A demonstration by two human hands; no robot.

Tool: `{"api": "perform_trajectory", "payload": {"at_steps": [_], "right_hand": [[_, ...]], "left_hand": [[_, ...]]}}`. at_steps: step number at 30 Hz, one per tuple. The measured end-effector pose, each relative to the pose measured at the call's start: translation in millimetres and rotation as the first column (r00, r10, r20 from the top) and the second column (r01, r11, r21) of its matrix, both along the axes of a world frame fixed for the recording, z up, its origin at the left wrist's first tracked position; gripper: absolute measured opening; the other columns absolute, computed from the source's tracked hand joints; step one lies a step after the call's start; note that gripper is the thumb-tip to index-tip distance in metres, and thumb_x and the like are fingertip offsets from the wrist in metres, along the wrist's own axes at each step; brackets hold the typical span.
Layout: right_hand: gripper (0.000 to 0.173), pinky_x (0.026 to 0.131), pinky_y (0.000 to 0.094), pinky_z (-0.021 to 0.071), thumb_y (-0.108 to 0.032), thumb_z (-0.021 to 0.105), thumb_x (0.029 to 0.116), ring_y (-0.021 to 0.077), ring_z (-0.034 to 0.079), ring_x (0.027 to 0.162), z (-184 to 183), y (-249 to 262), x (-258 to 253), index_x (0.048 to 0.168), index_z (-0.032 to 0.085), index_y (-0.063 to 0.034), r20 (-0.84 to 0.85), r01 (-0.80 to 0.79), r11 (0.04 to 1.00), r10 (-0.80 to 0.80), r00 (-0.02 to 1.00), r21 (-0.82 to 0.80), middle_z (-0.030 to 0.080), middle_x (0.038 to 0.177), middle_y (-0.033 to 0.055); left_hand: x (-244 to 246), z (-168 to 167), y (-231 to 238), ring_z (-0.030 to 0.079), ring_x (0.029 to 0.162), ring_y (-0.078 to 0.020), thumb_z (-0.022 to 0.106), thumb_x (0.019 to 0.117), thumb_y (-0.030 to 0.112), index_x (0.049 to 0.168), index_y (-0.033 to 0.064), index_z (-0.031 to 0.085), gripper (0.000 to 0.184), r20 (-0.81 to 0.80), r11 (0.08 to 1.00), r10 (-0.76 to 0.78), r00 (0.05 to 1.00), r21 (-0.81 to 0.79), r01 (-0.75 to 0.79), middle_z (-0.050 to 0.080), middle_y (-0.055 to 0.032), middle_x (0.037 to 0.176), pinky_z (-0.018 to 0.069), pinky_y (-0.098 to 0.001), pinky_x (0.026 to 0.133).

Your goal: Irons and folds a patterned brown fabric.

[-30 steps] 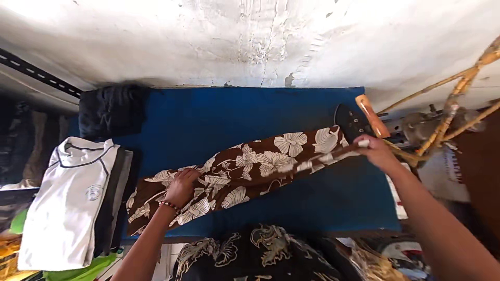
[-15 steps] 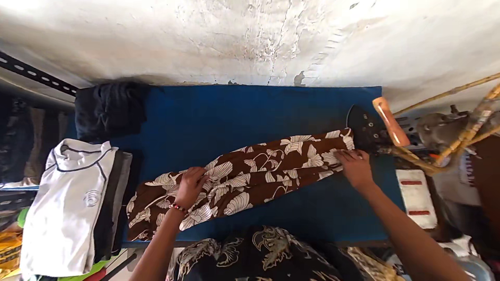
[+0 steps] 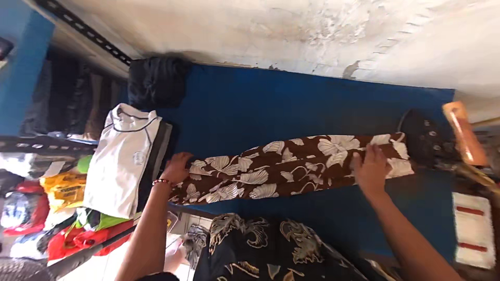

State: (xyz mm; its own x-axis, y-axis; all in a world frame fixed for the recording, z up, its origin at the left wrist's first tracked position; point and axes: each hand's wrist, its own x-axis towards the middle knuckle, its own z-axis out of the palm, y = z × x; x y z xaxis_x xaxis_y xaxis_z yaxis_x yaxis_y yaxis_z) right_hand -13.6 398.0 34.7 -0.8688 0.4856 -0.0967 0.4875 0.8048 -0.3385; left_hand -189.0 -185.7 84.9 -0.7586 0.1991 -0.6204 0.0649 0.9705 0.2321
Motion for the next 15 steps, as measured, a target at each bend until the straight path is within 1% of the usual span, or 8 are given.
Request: {"api": "perform_trajectory", "payload": {"at_steps": [2,4,6,8,11,13,14,15], "right_hand": [[0.068,0.111,0.0811,0.0178,-0.043,0.042,0.1088,0.0544,0.019,0.152,-22,-4,-8,0.160,0.030,-0.0012,0.040,0.008,1.000,-0.007,0.999,-0.017,0.023,0.166,0.0297],[0.072,0.111,0.0829,0.0110,-0.050,0.040,0.1074,0.0536,0.012,0.154,-42,1,-8,0.163,0.027,-0.0053,0.043,-0.002,1.000,0.001,0.999,0.014,0.018,0.168,0.0272],[0.075,0.112,0.0826,0.0094,-0.053,0.039,0.1071,0.0524,0.009,0.155,-45,4,-12,0.164,0.024,-0.0068,0.073,0.010,1.000,-0.011,0.997,0.020,0.014,0.170,0.0254],[0.076,0.113,0.0815,0.0089,-0.054,0.038,0.1074,0.0507,0.006,0.156,-38,6,-14,0.165,0.018,-0.0082,0.135,0.021,1.000,-0.020,0.991,-0.001,0.009,0.171,0.0237],[0.076,0.114,0.0800,0.0083,-0.050,0.041,0.1078,0.0502,0.009,0.156,-25,8,-12,0.165,0.017,-0.0055,0.115,0.052,0.999,-0.051,0.992,-0.007,0.011,0.170,0.0266],[0.074,0.115,0.0807,0.0092,-0.045,0.045,0.1067,0.0516,0.015,0.155,-20,5,3,0.163,0.023,-0.0016,-0.002,0.131,0.991,-0.131,0.991,0.014,0.018,0.167,0.0296],[0.074,0.115,0.0785,0.0133,-0.043,0.049,0.1051,0.0515,0.020,0.153,-16,0,12,0.161,0.026,0.0003,-0.062,0.236,0.972,-0.235,0.970,0.006,0.022,0.166,0.0304],[0.076,0.117,0.0739,0.0187,-0.039,0.056,0.1025,0.0514,0.023,0.152,-10,-5,20,0.159,0.029,0.0028,-0.106,0.395,0.918,-0.397,0.912,-0.046,0.025,0.164,0.0317]], "left_hand": [[0,-5,-30,0.041,0.140,-0.0509,0.069,0.0924,0.003,0.137,-0.0065,0.058,0.047,-0.009,0.999,-0.001,1.000,-0.054,0.000,0.048,-0.0324,0.147,0.0313,-0.0657,0.115],[6,-12,-42,0.050,0.134,-0.0489,0.063,0.0987,0.006,0.130,-0.0087,0.061,0.035,-0.083,0.985,0.000,0.997,-0.170,-0.014,0.056,-0.0330,0.138,0.0374,-0.0612,0.114],[10,-20,-38,0.052,0.133,-0.0476,0.060,0.0989,0.003,0.131,-0.0084,0.060,0.035,-0.184,0.962,0.076,0.980,-0.244,-0.120,0.057,-0.0325,0.137,0.0393,-0.0608,0.113],[16,-27,-26,0.049,0.137,-0.0474,0.059,0.0981,0.003,0.136,-0.0073,0.057,0.039,-0.280,0.938,0.154,0.947,-0.260,-0.229,0.055,-0.0327,0.140,0.0368,-0.0605,0.115],[27,-31,-10,0.044,0.139,-0.0510,0.061,0.0953,0.000,0.136,-0.0103,0.055,0.042,-0.387,0.925,0.214,0.897,-0.214,-0.313,0.051,-0.0361,0.142,0.0333,-0.0629,0.114],[31,-28,-10,0.045,0.138,-0.0511,0.064,0.0925,-0.002,0.134,-0.0097,0.057,0.043,-0.431,0.915,0.257,0.865,-0.179,-0.361,0.052,-0.0358,0.141,0.0348,-0.0633,0.113],[33,-24,-12,0.045,0.138,-0.0505,0.064,0.0912,-0.003,0.135,-0.0083,0.057,0.045,-0.443,0.904,0.292,0.848,-0.161,-0.395,0.051,-0.0353,0.142,0.0360,-0.0627,0.113],[34,-21,-11,0.045,0.139,-0.0498,0.064,0.0904,-0.004,0.137,-0.0061,0.057,0.047,-0.459,0.895,0.323,0.828,-0.136,-0.424,0.051,-0.0344,0.143,0.0365,-0.0620,0.113]]}}
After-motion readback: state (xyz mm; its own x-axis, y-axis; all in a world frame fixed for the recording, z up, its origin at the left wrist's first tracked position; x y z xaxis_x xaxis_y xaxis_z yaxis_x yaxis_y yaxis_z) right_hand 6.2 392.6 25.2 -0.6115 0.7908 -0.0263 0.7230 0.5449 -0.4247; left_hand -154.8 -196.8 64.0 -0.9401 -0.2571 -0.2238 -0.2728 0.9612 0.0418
